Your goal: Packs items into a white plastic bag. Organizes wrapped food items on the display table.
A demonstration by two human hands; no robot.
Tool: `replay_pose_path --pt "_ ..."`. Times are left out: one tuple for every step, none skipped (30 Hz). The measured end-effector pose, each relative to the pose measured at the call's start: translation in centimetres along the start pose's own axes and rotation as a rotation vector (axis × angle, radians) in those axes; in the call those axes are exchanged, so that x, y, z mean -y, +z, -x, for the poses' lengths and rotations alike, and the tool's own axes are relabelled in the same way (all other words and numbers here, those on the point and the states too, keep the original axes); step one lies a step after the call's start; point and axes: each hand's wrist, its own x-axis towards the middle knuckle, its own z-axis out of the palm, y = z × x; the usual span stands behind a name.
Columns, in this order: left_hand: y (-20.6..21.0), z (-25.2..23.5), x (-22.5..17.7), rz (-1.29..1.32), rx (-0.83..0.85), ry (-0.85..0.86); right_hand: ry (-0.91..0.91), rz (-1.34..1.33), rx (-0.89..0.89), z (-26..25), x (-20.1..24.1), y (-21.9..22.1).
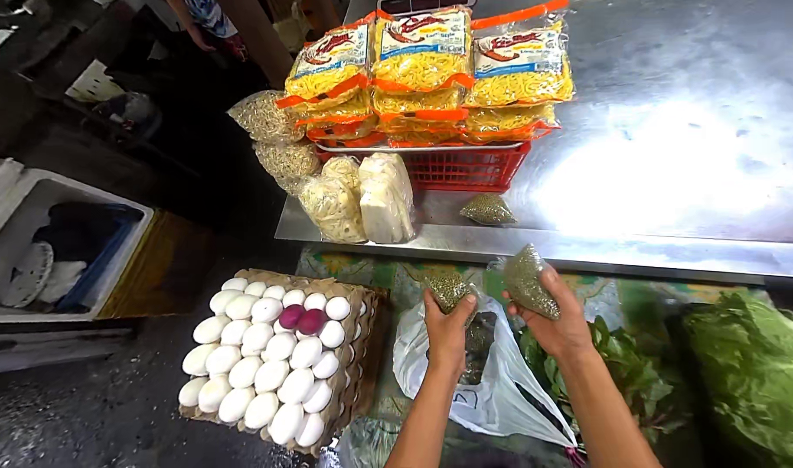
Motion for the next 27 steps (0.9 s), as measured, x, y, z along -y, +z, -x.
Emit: replay_pose_path --pt "-0.1 0.4 0.2 -0.046 0.006 0.027 -0.054 0.099 0.004 0.6 0.2 0.4" --pt "-0.2 0.9 0.4 -0.074 0.022 0.048 -0.11 0.208 0.01 1.3 0.4 0.9" --pt "-0.2 1.4 0.7 -0.082 0.046 0.06 -0.155 0.334 0.011 2.1 0.5 1.7" --pt "0.0 2.1 1.0 -0.07 0.071 0.062 -0.178 0.472 0.006 3.0 0.3 2.5" --pt "0.4 2.8 1.2 -0.044 0.089 0.058 -0.174 0.593 0.012 3.8 -0.1 3.3" --pt "0.9 3.5 1.4 -0.008 0.091 0.052 -0.156 0.685 0.029 4.4 -0.7 3.9" --pt "1.0 3.9 1.5 0.026 0.085 0.05 -0.143 0.747 0.044 4.9 -1.1 4.2" --pt "0.8 4.1 1.7 0.044 0.085 0.058 -0.139 0.8 0.067 5.2 -1.3 4.1" --pt "0.5 4.2 1.8 0.047 0.087 0.074 -0.147 0.842 0.099 5.4 -1.3 4.0" --pt "0.1 4.4 1.8 0.037 0.099 0.097 -0.168 0.873 0.125 5.7 -1.4 3.8" --pt "-0.2 4.7 1.8 0.019 0.116 0.126 -0.205 0.892 0.141 6.2 -1.6 3.7" --pt "-0.4 5.0 1.7 -0.007 0.133 0.157 -0.255 0.906 0.147 6.6 -2.0 3.7" --pt "-0.6 5.3 1.4 -0.046 0.152 0.183 -0.306 0.918 0.152 6.9 -2.4 3.6" --pt "-0.7 5.4 1.0 -0.088 0.166 0.199 -0.339 0.93 0.166 7.1 -2.7 3.6" --pt "-0.8 5.5 0.4 -0.133 0.173 0.208 -0.337 0.938 0.193 7.5 -2.7 3.7" --pt "-1.0 5.4 -0.2 -0.188 0.169 0.215 -0.294 0.93 0.243 7.8 -2.3 3.7" --pt "-1.2 5.2 -0.8 -0.263 0.163 0.226 -0.225 0.903 0.306 8.0 -1.7 3.7" --pt "-1.5 4.7 -1.6 -0.349 0.172 0.238 -0.148 0.871 0.365 7.9 -1.1 3.6" --pt "-1.8 3.9 -2.5 -0.447 0.193 0.256 -0.082 0.853 0.404 7.6 -0.5 3.5" --pt "-2.0 3.1 -3.6 -0.55 0.218 0.283 -0.034 0.845 0.409 7.2 -0.1 3.6" --pt "-1.9 2.2 -4.6 -0.659 0.241 0.321 -0.015 0.852 0.366 6.7 0.1 3.9" --pt "-1.7 1.2 -5.8 -0.766 0.271 0.362 -0.019 0.886 0.293 6.1 0.2 4.2" --pt "-1.3 0.2 -7.1 -0.864 0.307 0.394 -0.053 0.909 0.207 5.2 0.1 4.5" --pt "-0.7 -0.9 -8.3 -0.955 0.344 0.42 -0.063 0.89 0.13 4.3 0.0 5.0" --pt "0.1 -1.9 -9.5 -1.036 0.374 0.438 -0.054 0.825 0.074 3.3 -0.2 5.6" --pt "1.0 -2.9 -10.6 -1.103 0.39 0.457 -0.049 0.73 0.039 2.2 -0.4 6.3" --pt "1.9 -4.0 -11.6 -1.16 0.399 0.472 -0.044 0.626 0.014 1.0 -0.7 7.0"
